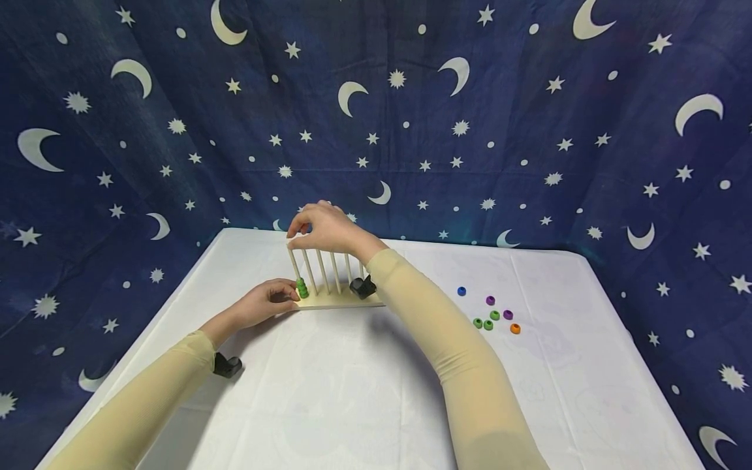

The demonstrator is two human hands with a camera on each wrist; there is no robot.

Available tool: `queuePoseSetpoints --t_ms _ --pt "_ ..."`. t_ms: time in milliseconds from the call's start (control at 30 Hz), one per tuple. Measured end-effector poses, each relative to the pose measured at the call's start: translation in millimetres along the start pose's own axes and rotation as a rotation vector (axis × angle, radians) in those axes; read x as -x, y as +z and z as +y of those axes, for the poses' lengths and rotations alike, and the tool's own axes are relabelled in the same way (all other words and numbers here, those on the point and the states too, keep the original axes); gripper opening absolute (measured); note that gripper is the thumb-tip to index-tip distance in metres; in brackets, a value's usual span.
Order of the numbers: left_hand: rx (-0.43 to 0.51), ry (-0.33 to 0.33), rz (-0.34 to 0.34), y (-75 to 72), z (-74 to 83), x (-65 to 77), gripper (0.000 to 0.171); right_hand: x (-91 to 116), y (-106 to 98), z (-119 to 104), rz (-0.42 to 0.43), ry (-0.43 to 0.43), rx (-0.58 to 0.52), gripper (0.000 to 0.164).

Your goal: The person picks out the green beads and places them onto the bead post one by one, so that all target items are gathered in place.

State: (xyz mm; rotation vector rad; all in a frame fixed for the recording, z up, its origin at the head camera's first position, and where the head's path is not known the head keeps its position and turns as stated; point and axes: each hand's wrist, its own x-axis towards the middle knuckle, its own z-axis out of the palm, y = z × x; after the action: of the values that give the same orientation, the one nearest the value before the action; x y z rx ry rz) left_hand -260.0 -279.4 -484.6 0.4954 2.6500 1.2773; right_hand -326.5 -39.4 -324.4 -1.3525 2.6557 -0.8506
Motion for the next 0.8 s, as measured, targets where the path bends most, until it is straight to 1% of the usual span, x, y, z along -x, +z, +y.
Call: queuePoseSetpoints --t_ms 167,400,533,667,800 --pt "-0.016 0.021 -0.002 -0.1 0.2 -1.4 0.006 7 -9 0 0.016 0.011 -0.033 0.024" --pt "-0.096 0.064 0.023 1.4 -3.4 0.6 0.007 25 -25 4 0.062 -0.002 -0.031 0.021" --pt "-0.101 0.056 0.033 3.0 -0.8 2.4 0.007 43 -37 9 0.086 0.014 -0.044 0.020" --pt "-0.095 0.038 0.036 5.4 1.2 2.9 0.007 66 -50 20 0.105 0.027 -0.053 0.020" --pt "-0.106 0.040 0.039 4.4 1.7 2.5 0.008 90 -61 32 0.122 0.055 -0.055 0.020"
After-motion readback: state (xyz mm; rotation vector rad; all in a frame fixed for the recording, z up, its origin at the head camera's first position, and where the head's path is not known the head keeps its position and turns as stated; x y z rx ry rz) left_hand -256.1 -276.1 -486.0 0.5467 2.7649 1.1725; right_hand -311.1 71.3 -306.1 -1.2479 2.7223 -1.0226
